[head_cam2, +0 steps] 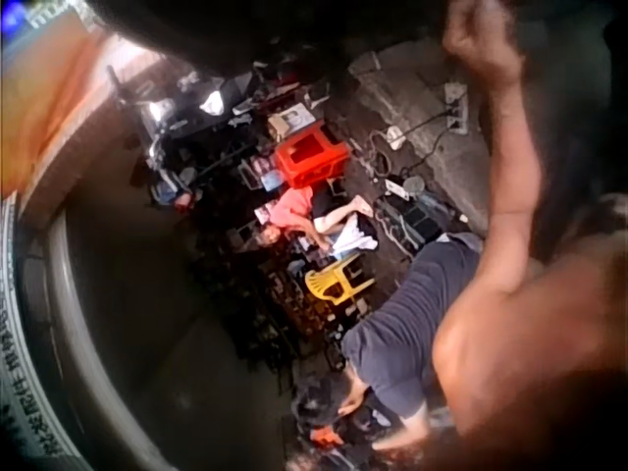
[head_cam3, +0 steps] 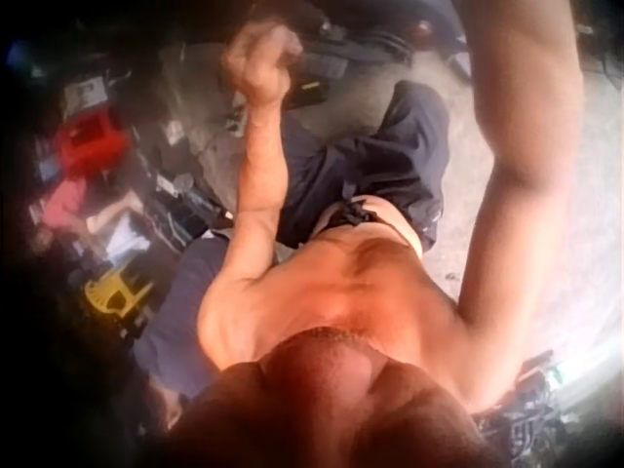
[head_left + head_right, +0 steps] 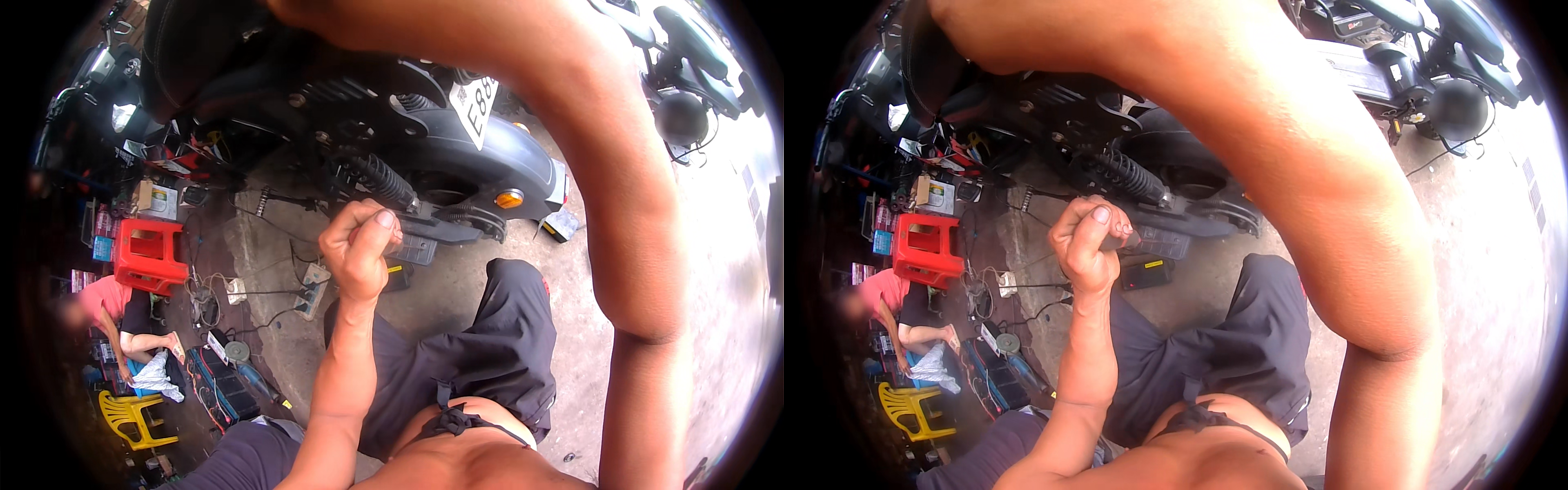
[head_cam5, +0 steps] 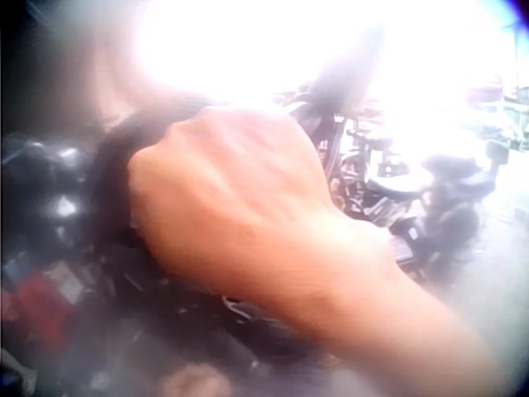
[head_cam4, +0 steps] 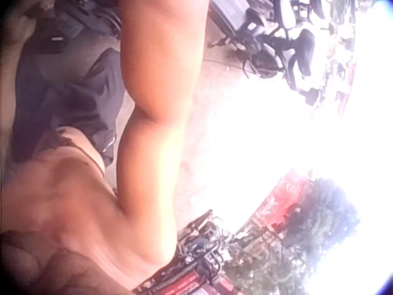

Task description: The person repairs electric scooters by unscrewing, fitting, and fastening plastic covers and components using a screwdriver and by hand.

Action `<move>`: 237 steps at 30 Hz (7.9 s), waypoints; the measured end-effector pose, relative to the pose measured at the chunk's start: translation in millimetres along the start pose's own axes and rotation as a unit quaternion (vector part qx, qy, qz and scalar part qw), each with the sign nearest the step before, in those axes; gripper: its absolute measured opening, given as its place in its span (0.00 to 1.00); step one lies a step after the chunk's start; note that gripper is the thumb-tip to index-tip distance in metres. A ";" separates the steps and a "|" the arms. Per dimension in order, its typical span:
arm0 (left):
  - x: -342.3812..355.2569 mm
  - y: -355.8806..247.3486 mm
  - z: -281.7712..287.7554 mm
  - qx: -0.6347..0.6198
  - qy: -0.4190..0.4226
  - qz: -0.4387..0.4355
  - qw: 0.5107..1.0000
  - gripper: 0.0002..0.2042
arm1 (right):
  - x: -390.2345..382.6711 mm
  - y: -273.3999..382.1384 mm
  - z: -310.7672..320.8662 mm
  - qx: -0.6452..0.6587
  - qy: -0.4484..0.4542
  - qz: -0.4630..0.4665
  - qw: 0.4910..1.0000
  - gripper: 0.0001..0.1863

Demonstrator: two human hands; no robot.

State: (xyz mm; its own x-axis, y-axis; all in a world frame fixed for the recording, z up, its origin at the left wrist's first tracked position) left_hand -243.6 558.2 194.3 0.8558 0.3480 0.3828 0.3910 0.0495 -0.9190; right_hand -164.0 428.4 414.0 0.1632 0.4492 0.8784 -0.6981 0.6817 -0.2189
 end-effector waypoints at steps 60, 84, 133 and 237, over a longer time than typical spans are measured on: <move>-8.4 -13.9 -41.0 0.086 0.302 -0.023 0.949 0.07 | -10.9 -7.9 -17.7 0.103 -0.024 0.050 0.993 0.18; 10.3 15.7 -52.6 0.158 -0.150 -0.010 0.976 0.09 | 8.7 -1.5 -14.7 -0.017 -0.006 0.133 0.991 0.21; -5.7 -12.6 2.9 0.025 -0.143 -0.023 0.989 0.06 | 2.7 -14.5 -14.1 0.061 -0.003 0.048 0.997 0.19; -37.8 -51.0 38.9 0.490 -0.020 -0.069 0.869 0.14 | 3.6 3.2 -2.0 0.089 -0.015 0.048 0.995 0.17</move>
State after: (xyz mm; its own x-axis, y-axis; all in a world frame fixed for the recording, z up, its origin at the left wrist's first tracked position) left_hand -309.1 579.0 223.1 0.8036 0.3069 0.5100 -0.0047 0.8601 -0.5100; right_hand -164.2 433.3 415.6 0.0708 0.4871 0.8705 -0.8223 0.5224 -0.2255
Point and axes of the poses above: each hand's wrist, its own x-axis towards the middle knuckle, its own z-axis out of the back of the hand, y = z × x, the point moved 4 cm from there along x, towards the middle knuckle, and after that the axes turned 3 degrees about x, right-handed, at the moved point
